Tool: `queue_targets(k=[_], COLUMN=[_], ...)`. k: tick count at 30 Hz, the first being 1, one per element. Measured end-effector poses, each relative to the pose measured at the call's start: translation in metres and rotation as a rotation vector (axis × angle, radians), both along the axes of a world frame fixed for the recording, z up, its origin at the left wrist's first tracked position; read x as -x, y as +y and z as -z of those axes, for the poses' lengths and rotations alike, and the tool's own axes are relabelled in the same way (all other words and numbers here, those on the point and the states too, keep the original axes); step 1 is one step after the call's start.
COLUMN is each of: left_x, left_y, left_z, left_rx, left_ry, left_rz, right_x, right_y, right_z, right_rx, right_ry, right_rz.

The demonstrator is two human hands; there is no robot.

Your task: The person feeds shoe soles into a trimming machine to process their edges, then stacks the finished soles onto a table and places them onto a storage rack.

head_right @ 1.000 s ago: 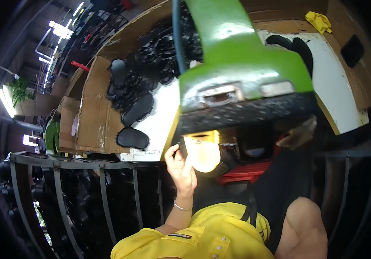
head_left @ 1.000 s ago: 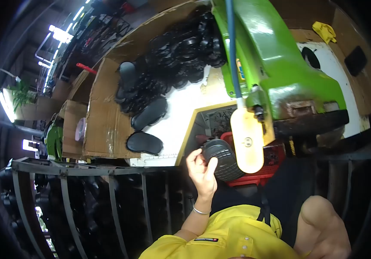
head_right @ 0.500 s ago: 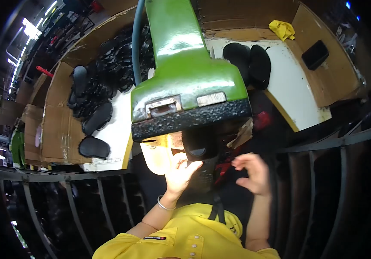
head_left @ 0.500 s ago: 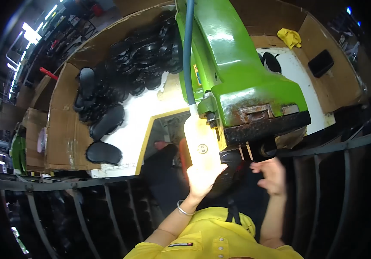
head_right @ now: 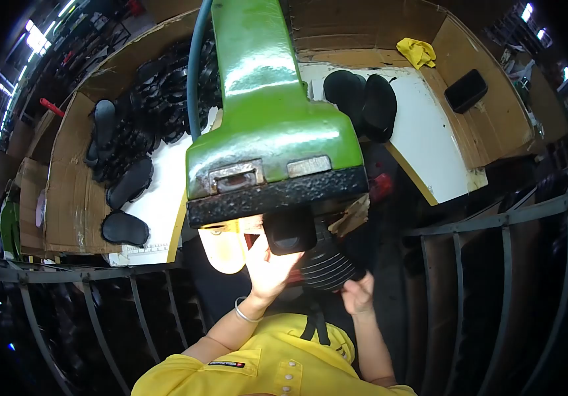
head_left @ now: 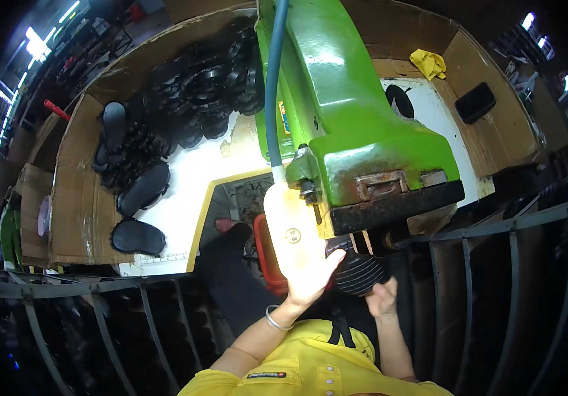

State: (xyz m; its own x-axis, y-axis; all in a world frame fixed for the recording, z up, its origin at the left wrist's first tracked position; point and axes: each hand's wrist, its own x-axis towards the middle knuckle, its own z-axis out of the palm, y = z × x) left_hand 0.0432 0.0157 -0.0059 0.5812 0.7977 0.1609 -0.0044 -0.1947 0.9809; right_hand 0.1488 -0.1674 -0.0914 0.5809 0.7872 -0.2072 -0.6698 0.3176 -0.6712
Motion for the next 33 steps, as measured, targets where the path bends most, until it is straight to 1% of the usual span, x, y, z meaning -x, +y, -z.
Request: queue_targets(k=[1, 2, 4, 7, 8, 9, 11, 13, 14, 17, 18, 19, 20, 22, 24, 25, 28, 33], left_x=[-0.002, -0.005, -0.006, 0.001, 0.005, 0.008, 0.013, 0.012, 0.01, 0.001, 0.0, -0.001, -0.001, 0.005, 0.008, 0.006, -0.001, -0.007], left_y=[-0.002, -0.005, -0.007, -0.008, -0.006, -0.006, -0.005, -0.001, 0.001, 0.004, 0.003, 0.002, 0.001, -0.001, -0.004, -0.004, -0.002, 0.001], left_z=[-0.002, -0.004, -0.006, 0.0, 0.006, 0.008, 0.011, 0.023, 0.027, 0.009, 0.007, 0.005, 0.004, 0.017, 0.026, 0.025, 0.016, 0.014], left_rx=[0.017, 0.09, 0.155, 0.118, 0.097, 0.111, 0.139, 0.178, 0.094, 0.182, 0.142, 0.103, 0.067, 0.072, 0.043, 0.01, -0.009, -0.03], left_ry=[-0.028, -0.084, -0.127, -0.097, -0.091, -0.095, -0.104, -0.165, -0.165, -0.212, -0.222, -0.23, -0.237, -0.179, -0.093, -0.038, 0.041, -0.02], left_rz=[0.003, -0.005, -0.011, -0.013, -0.018, -0.011, 0.002, 0.028, 0.036, -0.027, -0.044, -0.06, -0.076, 0.024, 0.062, 0.048, 0.073, 0.079], right_x=[-0.008, -0.018, -0.032, -0.034, -0.029, -0.021, 0.001, 0.017, 0.023, 0.026, 0.022, 0.019, 0.012, -0.008, -0.031, -0.037, -0.067, -0.089], right_y=[0.002, 0.0, 0.006, 0.004, 0.002, 0.001, 0.01, 0.02, 0.024, 0.019, 0.018, 0.018, 0.018, 0.013, 0.011, 0.025, 0.034, 0.065], right_z=[-0.011, -0.018, -0.04, -0.026, -0.021, -0.004, 0.006, 0.007, 0.006, 0.01, 0.003, -0.003, -0.011, -0.014, -0.016, -0.041, -0.068, -0.114], right_rx=[0.042, 0.036, 0.03, 0.111, 0.11, 0.144, 0.16, 0.081, 0.052, 0.019, 0.037, 0.089, 0.083, 0.084, 0.117, 0.12, 0.131, 0.105], right_ry=[-0.033, -0.071, -0.149, -0.162, -0.114, -0.122, -0.061, 0.046, 0.081, 0.029, 0.039, -0.033, -0.077, -0.185, -0.31, -0.356, -0.502, -0.561], right_rz=[0.087, 0.105, 0.123, 0.025, -0.067, -0.115, -0.172, -0.187, -0.159, -0.062, -0.005, 0.055, 0.095, 0.179, 0.262, 0.3, 0.283, 0.286])
